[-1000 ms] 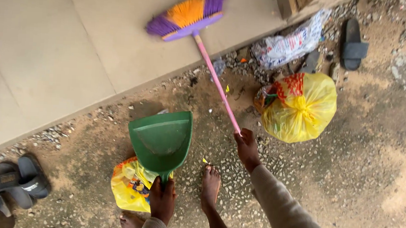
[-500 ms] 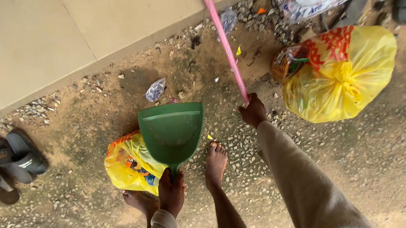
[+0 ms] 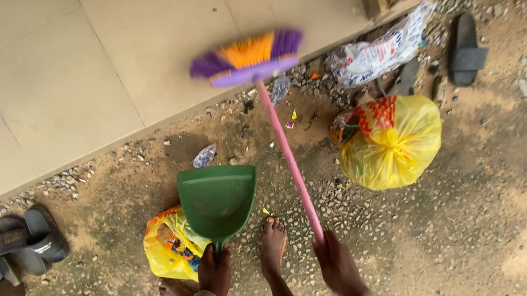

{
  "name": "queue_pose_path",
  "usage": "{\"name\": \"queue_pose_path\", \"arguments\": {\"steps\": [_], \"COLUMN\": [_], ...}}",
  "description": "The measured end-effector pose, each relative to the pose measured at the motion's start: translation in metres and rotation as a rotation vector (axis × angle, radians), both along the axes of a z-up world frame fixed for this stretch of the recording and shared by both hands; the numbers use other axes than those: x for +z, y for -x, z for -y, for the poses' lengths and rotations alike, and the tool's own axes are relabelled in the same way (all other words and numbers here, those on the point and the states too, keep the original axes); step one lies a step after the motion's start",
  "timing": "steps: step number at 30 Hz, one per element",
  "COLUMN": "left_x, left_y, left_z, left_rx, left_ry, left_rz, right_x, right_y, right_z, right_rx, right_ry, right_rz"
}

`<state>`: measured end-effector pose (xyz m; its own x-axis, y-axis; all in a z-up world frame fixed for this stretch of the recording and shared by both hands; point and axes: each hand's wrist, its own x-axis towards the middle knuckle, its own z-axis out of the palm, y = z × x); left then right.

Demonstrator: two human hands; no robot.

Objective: Sweeping an outdoor ground area and collecting trash into plastic bags.

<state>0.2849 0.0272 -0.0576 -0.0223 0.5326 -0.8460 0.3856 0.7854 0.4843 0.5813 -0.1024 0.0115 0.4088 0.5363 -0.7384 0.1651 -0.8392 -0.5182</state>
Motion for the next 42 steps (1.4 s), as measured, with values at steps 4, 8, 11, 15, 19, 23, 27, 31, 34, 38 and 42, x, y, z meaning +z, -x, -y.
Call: {"name": "queue_pose_path", "arguments": {"steps": [4, 8, 11, 15, 19, 23, 27, 31, 34, 38, 42], "left_x": [-0.002, -0.001, -0.002, -0.007, 0.009, 0.029, 0.047, 0.048, 0.045, 0.046, 0.042], "left_y": [0.009, 0.025, 0.040, 0.059, 0.072, 0.077, 0.080, 0.087, 0.087, 0.097, 0.100], "left_z": [0.009, 0.032, 0.050, 0.069, 0.068, 0.055, 0.044, 0.044, 0.043, 0.058, 0.059], "left_rx": [-0.348, -0.365, -0.365, -0.316, -0.353, -0.410, -0.288, -0.387, -0.332, -0.345, -0.392], "left_ry": [-0.268, -0.162, -0.147, -0.160, -0.137, -0.187, -0.121, -0.117, -0.140, -0.136, -0.123], "left_rz": [-0.240, -0.287, -0.273, -0.232, -0.178, -0.209, -0.130, -0.204, -0.166, -0.187, -0.195], "right_x": [0.054, 0.035, 0.048, 0.113, 0.083, 0.051, 0.082, 0.070, 0.113, 0.159, 0.120], "right_y": [0.005, -0.002, -0.019, -0.055, -0.085, -0.090, -0.063, -0.056, -0.033, -0.015, -0.041], "right_z": [0.074, 0.166, 0.166, 0.062, -0.024, -0.082, -0.095, -0.009, 0.012, -0.020, -0.065], "right_rx": [-0.070, 0.125, 0.207, 0.221, 0.323, 0.378, 0.373, 0.426, 0.462, 0.312, 0.150], "right_ry": [0.047, 0.185, 0.314, 0.326, 0.222, 0.150, 0.340, 0.221, 0.226, 0.423, 0.396], "right_rz": [-0.076, 0.068, 0.090, 0.042, 0.207, 0.280, 0.223, 0.267, 0.329, 0.216, 0.127]}}
